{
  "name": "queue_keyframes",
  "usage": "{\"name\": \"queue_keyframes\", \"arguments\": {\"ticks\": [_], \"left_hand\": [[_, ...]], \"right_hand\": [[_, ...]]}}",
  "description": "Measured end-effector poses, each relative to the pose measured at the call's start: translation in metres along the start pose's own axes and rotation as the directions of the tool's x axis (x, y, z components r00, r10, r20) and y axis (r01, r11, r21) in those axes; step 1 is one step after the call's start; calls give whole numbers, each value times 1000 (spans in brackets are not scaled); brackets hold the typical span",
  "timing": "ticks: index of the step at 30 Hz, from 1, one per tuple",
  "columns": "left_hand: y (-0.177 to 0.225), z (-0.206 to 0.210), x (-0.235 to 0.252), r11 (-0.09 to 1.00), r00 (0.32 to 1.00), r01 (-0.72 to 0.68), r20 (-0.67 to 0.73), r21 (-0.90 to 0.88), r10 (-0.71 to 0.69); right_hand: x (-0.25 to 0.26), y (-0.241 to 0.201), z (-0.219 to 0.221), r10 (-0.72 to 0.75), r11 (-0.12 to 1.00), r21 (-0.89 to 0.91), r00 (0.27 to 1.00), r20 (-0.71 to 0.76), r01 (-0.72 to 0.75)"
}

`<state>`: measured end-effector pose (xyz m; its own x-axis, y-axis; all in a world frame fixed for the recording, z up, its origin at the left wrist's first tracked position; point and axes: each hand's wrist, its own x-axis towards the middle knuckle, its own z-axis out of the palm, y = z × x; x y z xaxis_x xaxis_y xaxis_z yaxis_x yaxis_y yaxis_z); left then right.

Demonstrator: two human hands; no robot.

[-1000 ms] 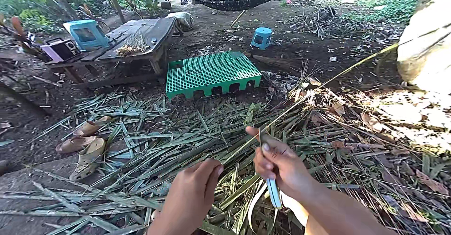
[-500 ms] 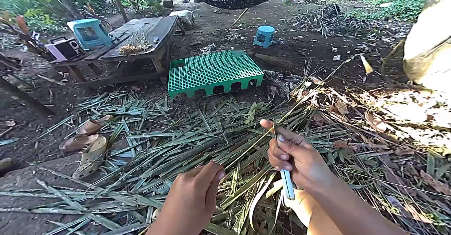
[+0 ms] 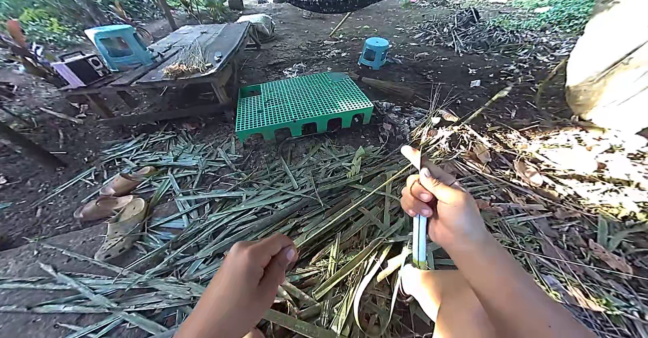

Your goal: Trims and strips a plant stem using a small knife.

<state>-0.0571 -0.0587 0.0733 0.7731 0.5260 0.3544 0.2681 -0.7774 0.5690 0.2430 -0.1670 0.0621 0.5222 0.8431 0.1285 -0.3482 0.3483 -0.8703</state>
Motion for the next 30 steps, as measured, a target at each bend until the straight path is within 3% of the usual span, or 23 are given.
{"name": "queue_keyframes", "arguments": {"ticks": [3,6,11,14,19,22,24,27,29,30], "left_hand": [[4,7,0,998,999,31,-25,60,-30],[13,18,4,996,993,6,-118,84,4],[22,27,8,999,993,-35,-117,-19,33],[23,26,7,996,994,-48,-97,-76,41],[21,18,4,996,992,-53,-114,-67,45],[20,16,4,997,992,-50,-117,-64,42],[20,19,4,997,993,-46,-116,-58,39],[24,25,6,997,991,-61,-118,-49,55],[27,28,5,997,989,-76,-131,-17,73],[27,29,5,996,987,-84,-137,3,83]], "right_hand": [[-8,9,6,26,1000,-4,996,82,-26],[-22,25,20,76,997,-11,963,258,-76],[-43,39,41,192,980,-78,783,591,-182],[-43,41,40,174,983,-63,785,594,-170],[-25,26,20,102,994,10,925,367,-113],[-18,18,15,65,994,64,957,281,-86],[-25,20,20,64,997,15,934,351,-74],[-45,29,37,188,981,-141,802,567,-130],[-53,35,46,262,965,-153,733,628,-214],[-54,36,48,262,964,-136,736,624,-227]]}}
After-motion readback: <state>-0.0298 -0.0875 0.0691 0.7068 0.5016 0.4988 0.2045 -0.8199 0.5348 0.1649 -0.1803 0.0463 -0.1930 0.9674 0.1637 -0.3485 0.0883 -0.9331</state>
